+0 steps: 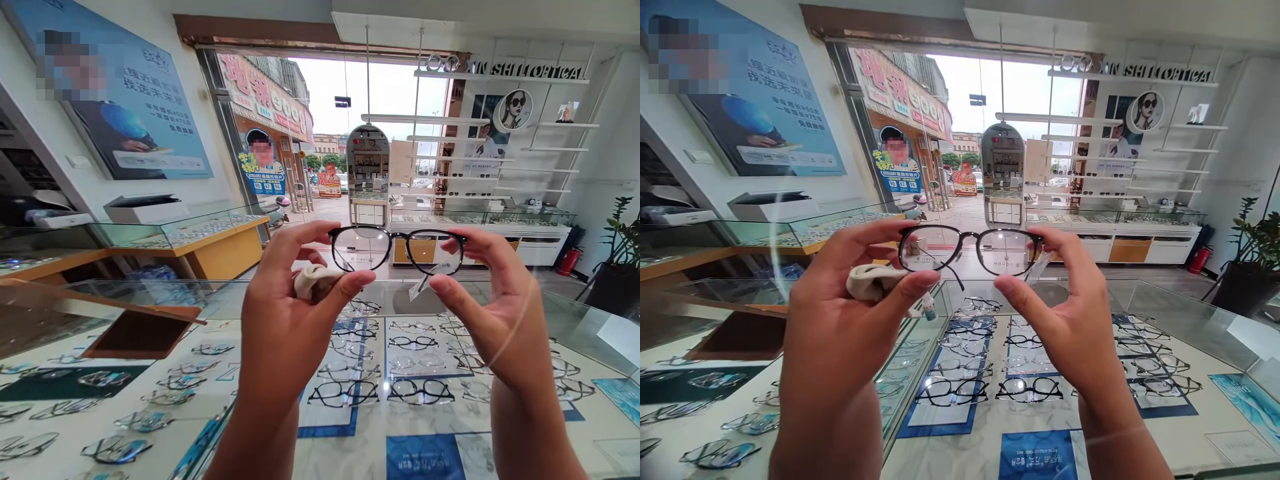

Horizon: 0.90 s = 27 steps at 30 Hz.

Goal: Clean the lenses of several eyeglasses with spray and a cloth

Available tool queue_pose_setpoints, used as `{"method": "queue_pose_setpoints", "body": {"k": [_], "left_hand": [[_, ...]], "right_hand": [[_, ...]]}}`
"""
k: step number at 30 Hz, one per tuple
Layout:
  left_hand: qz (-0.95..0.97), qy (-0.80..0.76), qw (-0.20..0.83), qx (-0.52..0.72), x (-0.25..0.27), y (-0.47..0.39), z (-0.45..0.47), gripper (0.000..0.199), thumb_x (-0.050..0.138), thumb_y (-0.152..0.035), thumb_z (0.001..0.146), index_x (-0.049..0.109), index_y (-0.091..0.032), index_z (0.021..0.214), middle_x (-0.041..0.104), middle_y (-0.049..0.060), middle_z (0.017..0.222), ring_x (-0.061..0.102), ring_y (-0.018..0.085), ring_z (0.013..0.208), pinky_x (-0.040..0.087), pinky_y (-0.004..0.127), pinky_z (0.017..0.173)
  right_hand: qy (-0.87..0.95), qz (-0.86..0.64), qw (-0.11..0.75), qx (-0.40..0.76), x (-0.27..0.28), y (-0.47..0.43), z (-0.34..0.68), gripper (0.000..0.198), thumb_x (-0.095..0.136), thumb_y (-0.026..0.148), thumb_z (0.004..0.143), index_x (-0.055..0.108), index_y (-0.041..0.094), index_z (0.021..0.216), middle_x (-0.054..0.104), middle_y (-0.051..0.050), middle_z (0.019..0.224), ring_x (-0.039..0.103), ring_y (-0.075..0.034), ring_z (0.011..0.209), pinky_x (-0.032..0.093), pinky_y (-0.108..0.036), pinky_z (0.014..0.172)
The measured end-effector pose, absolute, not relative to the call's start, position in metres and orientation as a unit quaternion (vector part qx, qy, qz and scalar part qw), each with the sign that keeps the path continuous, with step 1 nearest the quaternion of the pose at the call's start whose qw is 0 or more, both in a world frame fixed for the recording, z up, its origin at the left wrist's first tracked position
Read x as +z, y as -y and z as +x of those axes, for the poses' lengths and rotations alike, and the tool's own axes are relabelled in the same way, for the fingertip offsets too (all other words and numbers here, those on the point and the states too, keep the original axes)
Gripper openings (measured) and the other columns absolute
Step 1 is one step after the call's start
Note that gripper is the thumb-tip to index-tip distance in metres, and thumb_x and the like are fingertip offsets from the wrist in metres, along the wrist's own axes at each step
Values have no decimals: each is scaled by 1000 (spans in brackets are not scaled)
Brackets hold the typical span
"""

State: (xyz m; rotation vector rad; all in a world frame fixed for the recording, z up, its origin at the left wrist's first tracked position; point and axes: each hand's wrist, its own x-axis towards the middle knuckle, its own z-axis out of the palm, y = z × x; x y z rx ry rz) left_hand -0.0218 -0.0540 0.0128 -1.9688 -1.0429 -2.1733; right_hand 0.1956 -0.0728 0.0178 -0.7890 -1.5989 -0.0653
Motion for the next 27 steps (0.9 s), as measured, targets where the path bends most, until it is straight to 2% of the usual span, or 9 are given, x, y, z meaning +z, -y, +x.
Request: {"method": "queue_pose_setpoints", "body": {"k": [7, 13, 19, 27], "left_hand": [[-630, 338, 52, -697, 9, 52, -22, 45, 91, -40, 79, 76, -31, 120, 70, 4, 98, 63, 19, 77, 52, 28, 58], [-606, 424, 64, -670, 10, 59, -17, 53, 88, -56, 78, 76, -29, 121, 67, 1, 91, 60, 15, 67, 50, 26, 56], [-602, 447, 100, -654, 11, 68, -15, 51, 84, -60, 82, 77, -29, 122, 70, 1, 88, 64, 16, 69, 52, 28, 59], [-618, 439, 128, -639, 10, 66, -18, 50, 84, -59, 83, 77, -31, 124, 78, 4, 100, 68, 21, 77, 56, 36, 68]], "right_hand": [[656, -393, 642, -53, 15, 78, 195, 46, 82, 45, 89, 71, 30, 130, 75, -9, 118, 70, -30, 111, 58, -53, 101], [645, -432, 621, -107, 17, 83, 195, 46, 82, 50, 87, 74, 28, 127, 78, -10, 122, 72, -32, 113, 60, -56, 98], [661, -449, 578, -168, 21, 88, 195, 43, 77, 48, 91, 74, 28, 129, 78, -10, 124, 72, -32, 115, 59, -55, 98], [657, -454, 559, -224, 19, 91, 193, 46, 75, 47, 94, 73, 26, 134, 78, -11, 121, 72, -32, 110, 56, -54, 98]]}}
